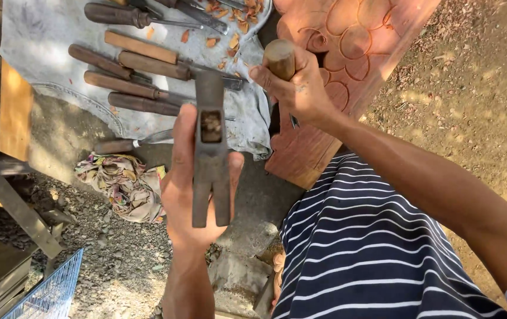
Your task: Carving intricate patterns into a wooden board using a chisel and hammer.
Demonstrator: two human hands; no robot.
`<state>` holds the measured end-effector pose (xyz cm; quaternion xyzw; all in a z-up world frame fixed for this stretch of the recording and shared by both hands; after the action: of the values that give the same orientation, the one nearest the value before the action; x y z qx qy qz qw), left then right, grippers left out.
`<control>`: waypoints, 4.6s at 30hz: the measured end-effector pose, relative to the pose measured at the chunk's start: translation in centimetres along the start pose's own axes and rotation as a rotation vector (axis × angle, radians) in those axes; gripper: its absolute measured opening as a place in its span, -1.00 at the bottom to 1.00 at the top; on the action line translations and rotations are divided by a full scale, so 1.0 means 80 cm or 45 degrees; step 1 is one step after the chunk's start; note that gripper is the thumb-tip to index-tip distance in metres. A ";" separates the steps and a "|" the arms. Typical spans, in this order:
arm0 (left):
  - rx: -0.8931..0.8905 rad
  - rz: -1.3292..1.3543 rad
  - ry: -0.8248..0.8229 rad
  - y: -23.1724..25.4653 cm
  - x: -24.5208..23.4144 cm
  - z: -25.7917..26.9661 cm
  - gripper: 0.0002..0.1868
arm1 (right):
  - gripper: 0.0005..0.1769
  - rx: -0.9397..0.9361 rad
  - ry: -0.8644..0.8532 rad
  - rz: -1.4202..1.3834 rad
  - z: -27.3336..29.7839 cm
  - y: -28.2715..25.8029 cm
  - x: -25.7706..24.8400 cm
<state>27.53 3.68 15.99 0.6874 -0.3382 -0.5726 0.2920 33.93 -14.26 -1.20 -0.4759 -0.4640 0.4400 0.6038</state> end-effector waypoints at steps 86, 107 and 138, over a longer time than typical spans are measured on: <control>0.154 -0.376 -0.471 0.047 0.100 -0.030 -0.28 | -0.85 0.489 0.231 -0.337 0.116 -0.004 -0.077; -0.125 0.214 0.149 0.036 -0.028 -0.008 -0.21 | -0.89 0.168 -0.328 0.005 0.034 0.008 0.043; 0.095 -0.672 -0.188 -0.011 0.044 -0.016 -0.10 | -0.80 -0.067 -0.403 0.258 0.035 0.015 0.048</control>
<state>29.27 1.45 13.45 0.7185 -0.1886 -0.6645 0.0818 31.79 -9.84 -1.55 -0.4607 -0.5140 0.5558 0.4633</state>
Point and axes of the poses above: each hand's wrist, its own z-axis away from the middle knuckle, its own x-axis out of the palm, y = z × x, the point moved 9 cm from there along -z, towards the middle knuckle, and after that the axes turned 13 degrees about y, right-handed, at the moved point
